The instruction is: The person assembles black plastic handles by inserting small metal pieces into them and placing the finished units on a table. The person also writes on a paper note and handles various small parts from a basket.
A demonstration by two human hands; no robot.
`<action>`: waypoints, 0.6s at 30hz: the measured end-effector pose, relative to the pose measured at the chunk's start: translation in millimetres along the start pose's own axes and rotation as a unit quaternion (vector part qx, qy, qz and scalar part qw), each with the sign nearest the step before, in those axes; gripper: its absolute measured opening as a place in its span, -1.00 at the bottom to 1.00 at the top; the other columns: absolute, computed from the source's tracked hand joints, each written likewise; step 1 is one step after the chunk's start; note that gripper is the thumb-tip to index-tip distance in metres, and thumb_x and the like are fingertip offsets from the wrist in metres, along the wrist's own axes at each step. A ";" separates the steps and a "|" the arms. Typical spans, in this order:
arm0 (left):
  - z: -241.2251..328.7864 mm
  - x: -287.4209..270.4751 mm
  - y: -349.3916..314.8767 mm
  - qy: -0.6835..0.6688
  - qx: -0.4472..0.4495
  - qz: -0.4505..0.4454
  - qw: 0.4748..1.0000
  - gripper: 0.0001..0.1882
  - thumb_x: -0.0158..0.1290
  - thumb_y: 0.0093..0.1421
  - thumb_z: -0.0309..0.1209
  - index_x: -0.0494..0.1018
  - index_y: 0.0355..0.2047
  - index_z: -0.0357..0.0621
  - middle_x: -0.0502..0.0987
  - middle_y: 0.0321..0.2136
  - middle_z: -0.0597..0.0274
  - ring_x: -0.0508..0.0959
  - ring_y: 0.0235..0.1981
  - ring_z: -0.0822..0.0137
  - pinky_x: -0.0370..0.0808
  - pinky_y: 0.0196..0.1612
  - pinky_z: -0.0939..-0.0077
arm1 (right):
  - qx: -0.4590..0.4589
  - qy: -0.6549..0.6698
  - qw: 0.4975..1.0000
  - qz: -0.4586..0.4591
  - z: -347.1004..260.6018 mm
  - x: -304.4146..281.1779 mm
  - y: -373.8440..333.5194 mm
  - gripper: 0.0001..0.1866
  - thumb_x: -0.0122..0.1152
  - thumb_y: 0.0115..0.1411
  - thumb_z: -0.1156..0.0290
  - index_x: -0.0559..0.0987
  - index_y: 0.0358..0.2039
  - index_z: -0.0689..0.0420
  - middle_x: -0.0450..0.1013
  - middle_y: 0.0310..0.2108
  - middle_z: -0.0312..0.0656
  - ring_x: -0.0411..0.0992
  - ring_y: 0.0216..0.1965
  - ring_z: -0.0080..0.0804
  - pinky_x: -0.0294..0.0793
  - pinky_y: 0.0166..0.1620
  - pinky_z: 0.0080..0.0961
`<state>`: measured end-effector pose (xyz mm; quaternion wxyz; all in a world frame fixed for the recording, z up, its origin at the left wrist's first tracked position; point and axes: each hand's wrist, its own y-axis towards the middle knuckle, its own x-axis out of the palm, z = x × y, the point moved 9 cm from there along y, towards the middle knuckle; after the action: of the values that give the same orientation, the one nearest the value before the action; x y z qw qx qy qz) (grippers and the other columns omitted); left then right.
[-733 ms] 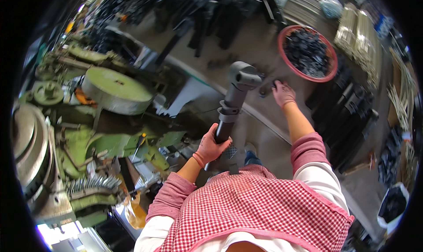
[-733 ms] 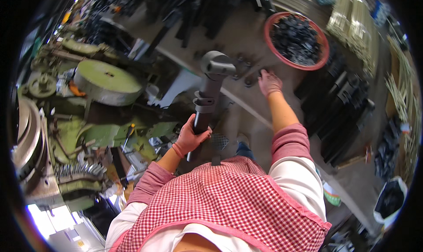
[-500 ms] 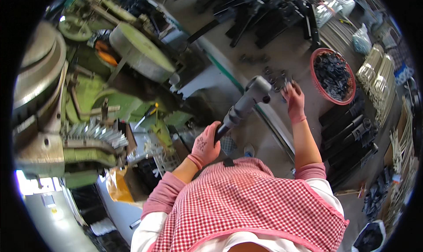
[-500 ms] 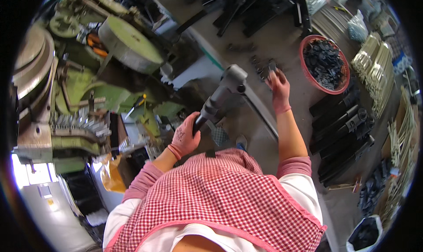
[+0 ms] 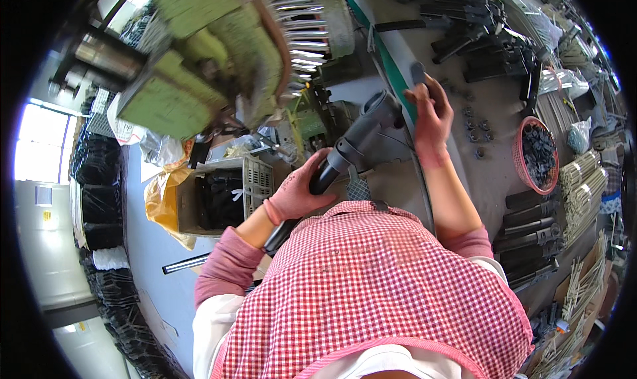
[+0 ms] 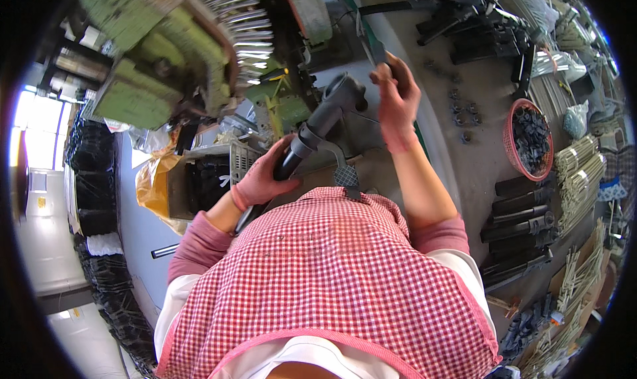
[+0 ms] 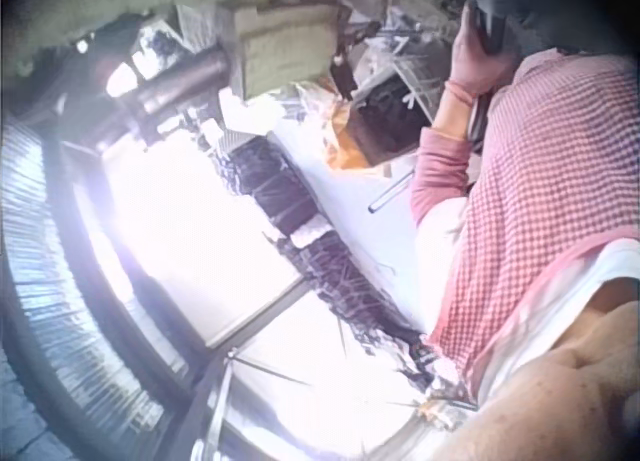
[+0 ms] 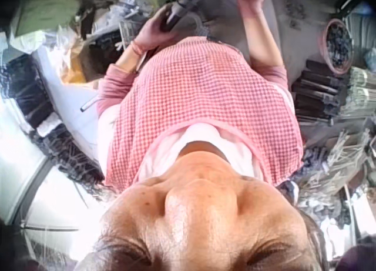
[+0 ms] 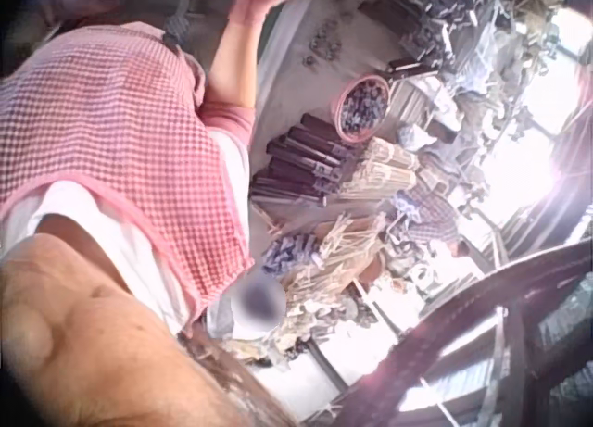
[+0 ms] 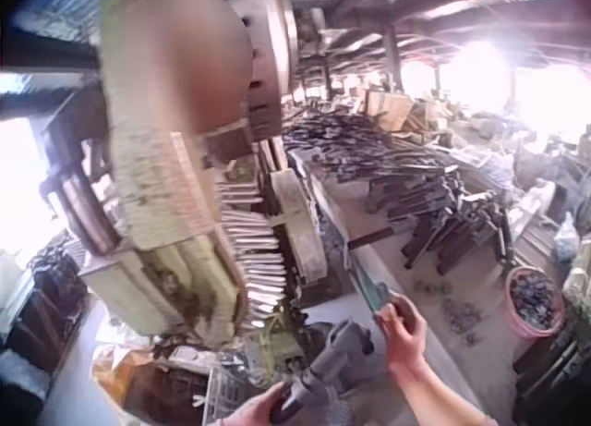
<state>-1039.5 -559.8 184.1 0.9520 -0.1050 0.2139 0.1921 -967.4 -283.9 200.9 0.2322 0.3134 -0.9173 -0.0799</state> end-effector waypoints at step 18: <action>0.0 -45.8 -52.0 0.197 -0.001 0.260 0.946 -0.13 0.28 -0.01 -0.32 0.10 0.26 -0.28 0.45 -0.06 -0.21 0.55 -0.13 -0.18 0.54 -0.11 0.12 | 0.377 0.058 0.915 -0.133 45.4 95.8 -140.3 -0.78 0.35 0.19 0.44 0.56 -0.18 0.21 0.51 -0.34 -0.30 0.48 -0.37 -0.56 0.54 -0.21 -0.56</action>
<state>-1056.4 -621.5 210.7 0.8081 -0.0828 0.4163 0.4084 -980.2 -453.5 156.0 0.1367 0.5008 -0.8142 0.2600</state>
